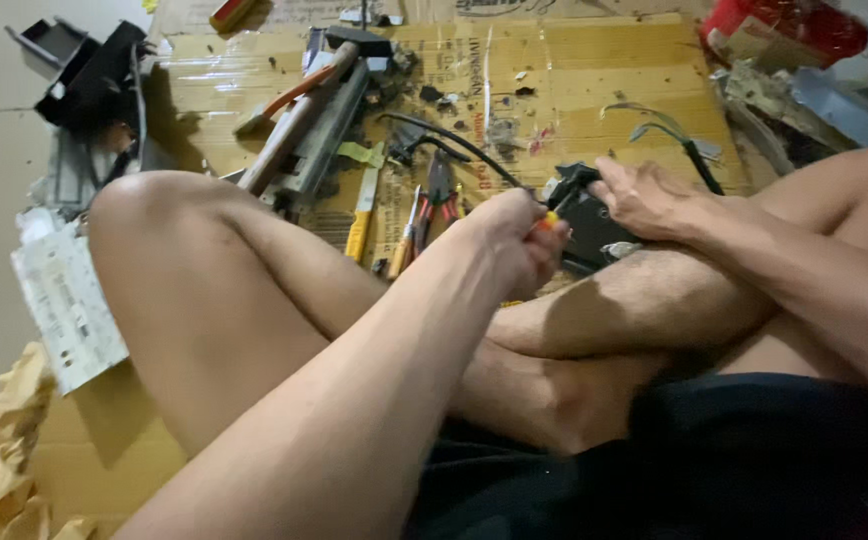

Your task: The person sits on the floor and uses a screwdriver to repeatedly tighten and loosen screws on a small black electronic device. They hold the device steady with one hand while manipulating the screwdriver with the other.

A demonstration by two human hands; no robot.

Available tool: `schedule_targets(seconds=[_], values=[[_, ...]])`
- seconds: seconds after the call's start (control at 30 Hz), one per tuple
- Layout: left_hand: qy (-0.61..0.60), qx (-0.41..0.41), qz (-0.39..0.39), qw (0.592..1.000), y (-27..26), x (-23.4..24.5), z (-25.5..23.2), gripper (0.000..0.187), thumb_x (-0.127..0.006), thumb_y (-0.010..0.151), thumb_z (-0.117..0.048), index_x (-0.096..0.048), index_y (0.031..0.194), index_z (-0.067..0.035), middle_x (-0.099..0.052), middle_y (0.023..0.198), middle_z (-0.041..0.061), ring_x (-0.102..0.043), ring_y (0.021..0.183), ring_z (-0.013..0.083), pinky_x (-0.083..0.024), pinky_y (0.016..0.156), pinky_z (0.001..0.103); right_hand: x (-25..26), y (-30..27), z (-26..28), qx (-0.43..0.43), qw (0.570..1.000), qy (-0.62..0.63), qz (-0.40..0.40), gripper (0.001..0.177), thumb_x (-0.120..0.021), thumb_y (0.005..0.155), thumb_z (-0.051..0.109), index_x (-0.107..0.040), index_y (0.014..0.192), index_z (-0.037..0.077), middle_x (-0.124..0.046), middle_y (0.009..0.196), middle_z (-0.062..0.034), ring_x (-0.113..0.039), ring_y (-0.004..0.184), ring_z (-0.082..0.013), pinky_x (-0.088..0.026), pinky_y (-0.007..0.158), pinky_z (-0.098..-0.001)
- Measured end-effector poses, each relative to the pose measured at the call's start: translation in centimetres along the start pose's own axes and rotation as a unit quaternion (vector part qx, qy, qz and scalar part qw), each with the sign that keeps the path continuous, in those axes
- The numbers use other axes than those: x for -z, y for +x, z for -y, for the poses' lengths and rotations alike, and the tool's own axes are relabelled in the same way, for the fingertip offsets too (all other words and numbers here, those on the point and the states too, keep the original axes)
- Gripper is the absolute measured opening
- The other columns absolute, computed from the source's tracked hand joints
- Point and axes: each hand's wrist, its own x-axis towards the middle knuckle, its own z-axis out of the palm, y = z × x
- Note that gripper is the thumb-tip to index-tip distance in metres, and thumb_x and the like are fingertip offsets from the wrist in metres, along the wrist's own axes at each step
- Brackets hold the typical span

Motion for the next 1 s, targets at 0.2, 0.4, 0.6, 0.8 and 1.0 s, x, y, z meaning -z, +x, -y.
schedule_targets(seconds=[0.2,0.4,0.6,0.8,1.0], values=[[0.552,-0.277,-0.260,0.743,-2.7,0.7,1.1,0.030,-0.064,0.084,-0.040,-0.074,0.082,-0.012,-0.070,0.072,0.013,-0.073,0.061,0.0278,-0.058,0.056,0.043,-1.7,1.5,-1.7,0.009,0.997,0.041,0.059,0.041,-0.039,0.106,0.051,-0.056,0.128,0.021,-0.062,0.141,-0.0171,-0.055,0.134,-0.0371,-0.039,0.112,-0.0558],[0.771,-0.335,-0.264,0.474,-1.6,-3.4,-2.0,0.035,-0.051,0.087,-0.025,-0.079,0.101,-0.009,-0.075,0.094,0.018,-0.074,0.096,0.0368,-0.060,0.079,0.057,0.2,0.9,-0.8,0.019,0.999,0.031,0.015,0.034,-0.047,0.105,0.043,-0.067,0.110,0.016,-0.075,0.099,-0.0223,-0.070,0.104,-0.0426,-0.052,0.088,-0.0551],[0.769,-0.299,-0.244,0.509,-6.3,-3.8,-1.6,0.037,-0.048,0.087,-0.025,-0.078,0.100,-0.007,-0.075,0.096,0.018,-0.073,0.101,0.0391,-0.058,0.084,0.057,-1.6,2.4,-2.2,0.016,0.999,0.034,-0.006,0.035,-0.055,0.103,0.044,-0.070,0.114,0.013,-0.075,0.102,-0.0207,-0.071,0.105,-0.0409,-0.053,0.089,-0.0549],[0.767,-0.197,-0.244,0.560,-11.5,-4.7,0.1,0.030,-0.056,0.091,-0.022,-0.067,0.115,-0.008,-0.073,0.112,0.009,-0.069,0.103,0.0259,-0.059,0.086,0.041,4.7,-1.3,2.3,-0.039,0.987,0.152,0.020,0.039,-0.053,0.108,0.042,-0.055,0.125,0.007,-0.070,0.110,-0.0145,-0.068,0.088,-0.0292,-0.055,0.073,-0.0432],[0.783,-0.159,-0.253,0.545,-13.5,-4.8,0.3,0.029,-0.046,0.091,-0.015,-0.074,0.097,-0.007,-0.077,0.087,0.006,-0.074,0.081,0.0214,-0.061,0.071,0.039,2.6,-1.1,1.4,0.053,0.976,-0.046,0.205,0.129,-0.087,0.067,0.054,-0.009,0.160,0.011,-0.009,0.168,-0.0167,-0.020,0.152,-0.0379,-0.026,0.123,-0.0567]])
